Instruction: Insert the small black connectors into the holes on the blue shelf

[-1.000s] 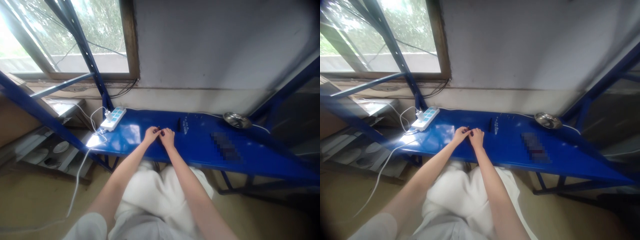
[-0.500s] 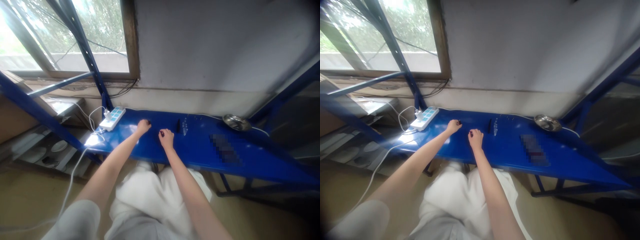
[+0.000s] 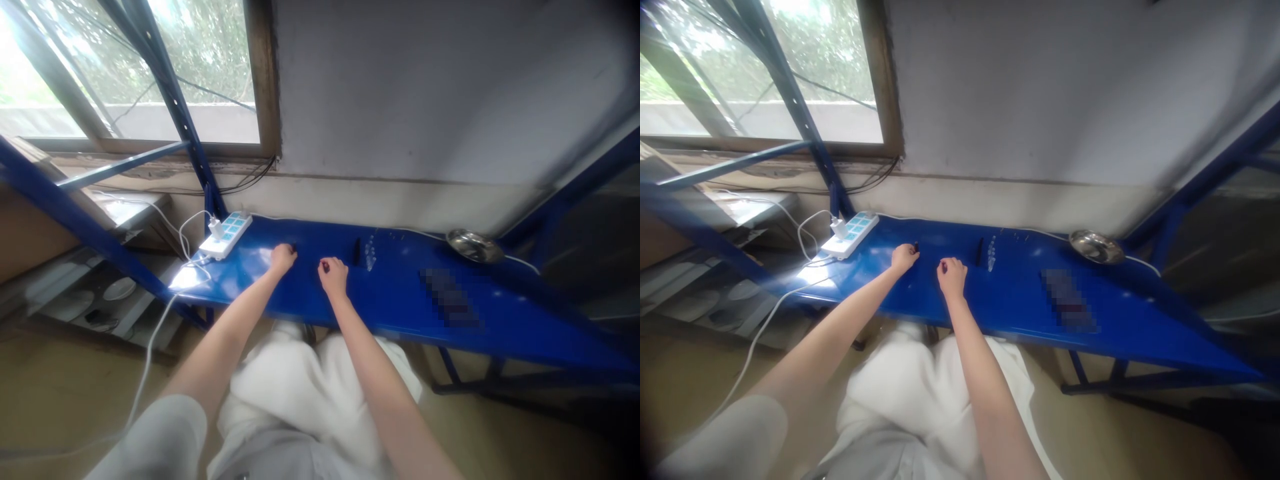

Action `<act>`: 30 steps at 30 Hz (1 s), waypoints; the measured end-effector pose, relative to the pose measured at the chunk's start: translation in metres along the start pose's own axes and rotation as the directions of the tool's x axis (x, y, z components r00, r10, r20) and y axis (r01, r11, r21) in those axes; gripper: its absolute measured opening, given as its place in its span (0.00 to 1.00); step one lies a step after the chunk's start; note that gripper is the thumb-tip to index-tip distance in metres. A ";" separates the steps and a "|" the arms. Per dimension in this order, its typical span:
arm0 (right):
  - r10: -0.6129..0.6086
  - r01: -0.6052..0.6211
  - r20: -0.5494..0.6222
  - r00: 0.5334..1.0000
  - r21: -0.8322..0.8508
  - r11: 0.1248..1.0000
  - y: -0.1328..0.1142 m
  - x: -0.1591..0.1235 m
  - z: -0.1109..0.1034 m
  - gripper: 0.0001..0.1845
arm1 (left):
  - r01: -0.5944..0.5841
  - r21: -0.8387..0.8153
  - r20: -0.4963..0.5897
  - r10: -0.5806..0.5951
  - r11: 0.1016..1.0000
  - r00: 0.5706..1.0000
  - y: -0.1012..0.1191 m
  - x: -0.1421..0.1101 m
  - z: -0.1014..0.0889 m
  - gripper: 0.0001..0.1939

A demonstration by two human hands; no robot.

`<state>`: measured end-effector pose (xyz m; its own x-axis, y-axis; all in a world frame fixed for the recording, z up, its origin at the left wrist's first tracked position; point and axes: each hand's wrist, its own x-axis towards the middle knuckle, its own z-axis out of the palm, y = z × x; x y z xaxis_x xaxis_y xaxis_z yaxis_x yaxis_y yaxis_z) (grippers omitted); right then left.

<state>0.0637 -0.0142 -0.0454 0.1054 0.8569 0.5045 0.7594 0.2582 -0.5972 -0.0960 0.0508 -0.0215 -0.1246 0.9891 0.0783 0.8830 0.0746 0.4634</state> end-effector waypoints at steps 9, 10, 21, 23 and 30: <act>0.009 -0.009 -0.002 1.000 0.000 1.000 0.000 0.000 0.001 0.11 | -0.057 -0.120 -0.137 0.040 0.991 0.990 -0.007 -0.004 0.008 0.10; 0.010 -0.010 0.001 1.000 0.001 1.000 0.000 0.000 0.000 0.11 | -0.071 -0.160 -0.185 0.041 0.985 0.982 -0.009 -0.007 0.009 0.12; 0.093 -0.095 0.056 0.994 0.036 0.995 0.001 0.002 0.001 0.11 | -0.172 -0.521 -0.396 -0.058 0.836 0.916 -0.012 -0.076 0.007 0.09; 0.108 -0.111 0.081 0.991 0.035 0.993 0.002 0.003 0.001 0.10 | -0.157 -0.523 -0.377 -0.063 0.838 0.924 -0.009 -0.088 0.004 0.09; 0.098 -0.096 0.133 0.986 -0.021 0.995 -0.002 0.004 0.001 0.09 | -0.221 -0.447 -0.317 0.078 0.867 0.945 -0.001 -0.100 -0.011 0.09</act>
<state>0.0625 -0.0112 -0.0428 0.0930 0.9299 0.3558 0.7588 0.1652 -0.6301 -0.0892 -0.0494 -0.0195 -0.1920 0.9006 0.3899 0.5910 -0.2110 0.7786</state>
